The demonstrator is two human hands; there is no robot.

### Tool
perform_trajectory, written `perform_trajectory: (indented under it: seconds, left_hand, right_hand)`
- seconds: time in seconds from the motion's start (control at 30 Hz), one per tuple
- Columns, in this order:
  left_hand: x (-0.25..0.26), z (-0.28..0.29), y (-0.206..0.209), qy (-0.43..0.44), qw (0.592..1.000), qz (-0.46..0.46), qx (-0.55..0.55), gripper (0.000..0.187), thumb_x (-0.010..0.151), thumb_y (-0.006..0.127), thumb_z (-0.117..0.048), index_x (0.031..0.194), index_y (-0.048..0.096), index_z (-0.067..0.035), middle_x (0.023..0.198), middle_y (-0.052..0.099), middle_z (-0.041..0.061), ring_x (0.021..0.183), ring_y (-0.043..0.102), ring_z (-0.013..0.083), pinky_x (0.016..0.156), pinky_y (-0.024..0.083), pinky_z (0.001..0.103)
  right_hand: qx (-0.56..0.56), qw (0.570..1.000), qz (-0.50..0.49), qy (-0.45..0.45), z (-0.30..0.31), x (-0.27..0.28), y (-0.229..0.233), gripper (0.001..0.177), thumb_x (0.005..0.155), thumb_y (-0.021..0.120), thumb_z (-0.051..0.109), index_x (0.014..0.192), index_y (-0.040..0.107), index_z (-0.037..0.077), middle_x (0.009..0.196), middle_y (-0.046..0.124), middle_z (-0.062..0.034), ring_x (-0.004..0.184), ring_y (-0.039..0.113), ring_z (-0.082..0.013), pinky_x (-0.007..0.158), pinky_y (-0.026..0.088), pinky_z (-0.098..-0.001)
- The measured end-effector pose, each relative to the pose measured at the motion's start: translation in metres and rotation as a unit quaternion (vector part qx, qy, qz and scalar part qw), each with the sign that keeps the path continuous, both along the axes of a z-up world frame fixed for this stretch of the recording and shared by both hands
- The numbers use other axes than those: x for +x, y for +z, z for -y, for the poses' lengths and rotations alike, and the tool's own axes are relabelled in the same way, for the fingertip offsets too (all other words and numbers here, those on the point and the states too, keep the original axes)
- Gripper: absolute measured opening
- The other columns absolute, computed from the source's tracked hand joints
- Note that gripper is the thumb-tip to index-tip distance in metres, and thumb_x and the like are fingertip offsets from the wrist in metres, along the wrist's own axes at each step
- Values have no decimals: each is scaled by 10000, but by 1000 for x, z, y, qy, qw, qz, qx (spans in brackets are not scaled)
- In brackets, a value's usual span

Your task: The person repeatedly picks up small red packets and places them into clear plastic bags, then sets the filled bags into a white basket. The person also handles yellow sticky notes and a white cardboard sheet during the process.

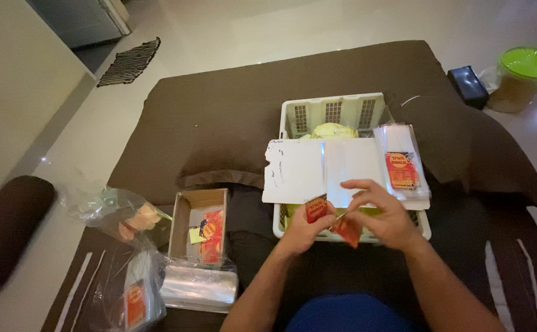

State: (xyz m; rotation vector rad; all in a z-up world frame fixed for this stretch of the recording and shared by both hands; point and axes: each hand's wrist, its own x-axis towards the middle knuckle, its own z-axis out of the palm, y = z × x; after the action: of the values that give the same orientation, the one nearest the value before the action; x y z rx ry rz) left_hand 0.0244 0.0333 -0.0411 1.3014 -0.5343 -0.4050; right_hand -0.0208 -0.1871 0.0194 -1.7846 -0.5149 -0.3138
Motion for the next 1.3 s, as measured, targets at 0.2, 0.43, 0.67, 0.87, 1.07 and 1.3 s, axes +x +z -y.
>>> perform_trajectory:
  seconds: [0.2,0.43,0.67,0.87,1.07,1.3]
  left_hand:
    - [3,-6,9,129,948,134,260,176,921,716,-183,1056,684,-75,890,727,65,820,676,185,745,539,320]
    - [6,-8,0,211,825,329,408,297,806,794,-232,1048,678,-105,935,723,128,910,692,359,778,531,473]
    - [6,-7,-1,225,823,319,413,287,829,795,-248,1040,654,-113,911,711,118,876,696,346,772,540,472]
    - [2,-9,0,244,825,346,375,251,819,759,-159,1038,649,-108,901,708,114,862,693,347,735,540,460]
    - [2,-9,-4,251,832,352,346,242,821,742,-132,1042,645,-109,906,707,110,851,698,338,739,552,444]
    - [1,-10,-14,256,841,363,310,197,866,703,-111,1057,656,-94,935,712,137,884,694,369,751,546,455]
  right_hand:
    - [142,989,18,-30,22,9,-9,120,904,687,-56,987,665,27,1280,653,-136,1202,626,-187,1032,508,-360]
    - [223,973,7,-67,31,16,-19,98,969,662,-35,1036,660,37,1166,695,-83,1094,647,-149,959,530,-316]
    - [215,973,-4,-80,31,18,-22,88,983,665,-10,1061,655,30,1114,710,-74,1035,685,-148,938,580,-331]
    - [256,962,-18,-94,27,23,-22,88,991,648,0,1078,653,5,1074,711,-81,998,690,-153,929,587,-337]
    - [246,962,-8,-117,24,31,-19,206,995,669,22,1187,596,18,1020,685,-71,881,661,-140,798,579,-318]
    - [174,968,-91,-157,18,69,-22,337,941,700,55,1241,552,17,809,648,-64,663,576,-136,568,454,-279]
